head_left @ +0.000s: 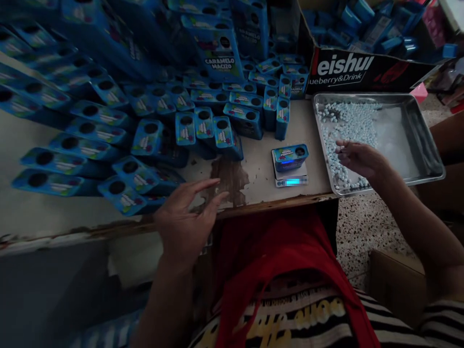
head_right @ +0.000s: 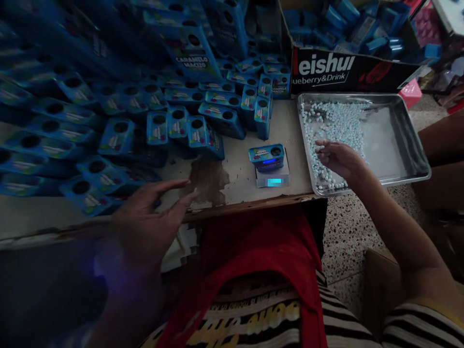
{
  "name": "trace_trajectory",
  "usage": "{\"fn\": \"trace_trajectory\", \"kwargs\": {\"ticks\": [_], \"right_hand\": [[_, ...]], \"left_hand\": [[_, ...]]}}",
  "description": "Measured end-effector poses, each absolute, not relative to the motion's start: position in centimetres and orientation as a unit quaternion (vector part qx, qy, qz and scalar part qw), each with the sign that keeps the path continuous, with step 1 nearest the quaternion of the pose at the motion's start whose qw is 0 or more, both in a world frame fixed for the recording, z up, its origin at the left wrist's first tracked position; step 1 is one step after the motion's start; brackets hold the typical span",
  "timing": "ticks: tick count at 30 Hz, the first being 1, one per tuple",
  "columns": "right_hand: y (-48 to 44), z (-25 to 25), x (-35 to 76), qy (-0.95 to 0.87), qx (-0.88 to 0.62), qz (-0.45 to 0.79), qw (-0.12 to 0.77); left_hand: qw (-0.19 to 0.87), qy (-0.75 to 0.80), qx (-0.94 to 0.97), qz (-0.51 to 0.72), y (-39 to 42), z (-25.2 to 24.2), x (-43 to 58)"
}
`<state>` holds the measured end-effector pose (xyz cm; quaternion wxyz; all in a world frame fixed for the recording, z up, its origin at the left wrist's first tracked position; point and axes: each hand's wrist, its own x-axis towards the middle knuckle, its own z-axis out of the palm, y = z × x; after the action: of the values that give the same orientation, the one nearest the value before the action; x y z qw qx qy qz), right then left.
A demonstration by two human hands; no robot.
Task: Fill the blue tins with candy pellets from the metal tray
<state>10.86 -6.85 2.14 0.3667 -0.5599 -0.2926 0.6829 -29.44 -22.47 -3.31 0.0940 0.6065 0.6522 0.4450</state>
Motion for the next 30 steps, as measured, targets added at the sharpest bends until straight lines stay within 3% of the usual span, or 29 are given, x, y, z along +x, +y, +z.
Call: {"fn": "trace_trajectory", "kwargs": {"ticks": [7, 15, 23, 26, 30], "right_hand": [[-7.2, 1.6, 11.2, -0.356, -0.555, 0.680, 0.321], [-5.8, 5.4, 6.7, -0.477, -0.480, 0.685, 0.271], [-5.3, 7.3, 5.2, -0.556, -0.439, 0.646, 0.285], [-4.8, 7.0, 7.8, -0.619, -0.467, 0.557, 0.298], [-5.0, 4.8, 11.8, -0.768, -0.520, 0.295, 0.230]], "left_hand": [[0.124, 0.624, 0.607, 0.476, -20.9, -4.3, -27.4], [0.154, 0.630, 0.609, 0.457, -20.7, -4.5, -25.5], [0.274, 0.623, 0.511, 0.525, -19.6, -5.7, -23.9], [0.263, 0.615, 0.512, 0.538, -17.4, -7.1, -21.8], [0.246, 0.585, 0.567, 0.525, -13.9, -8.7, -19.2]]}}
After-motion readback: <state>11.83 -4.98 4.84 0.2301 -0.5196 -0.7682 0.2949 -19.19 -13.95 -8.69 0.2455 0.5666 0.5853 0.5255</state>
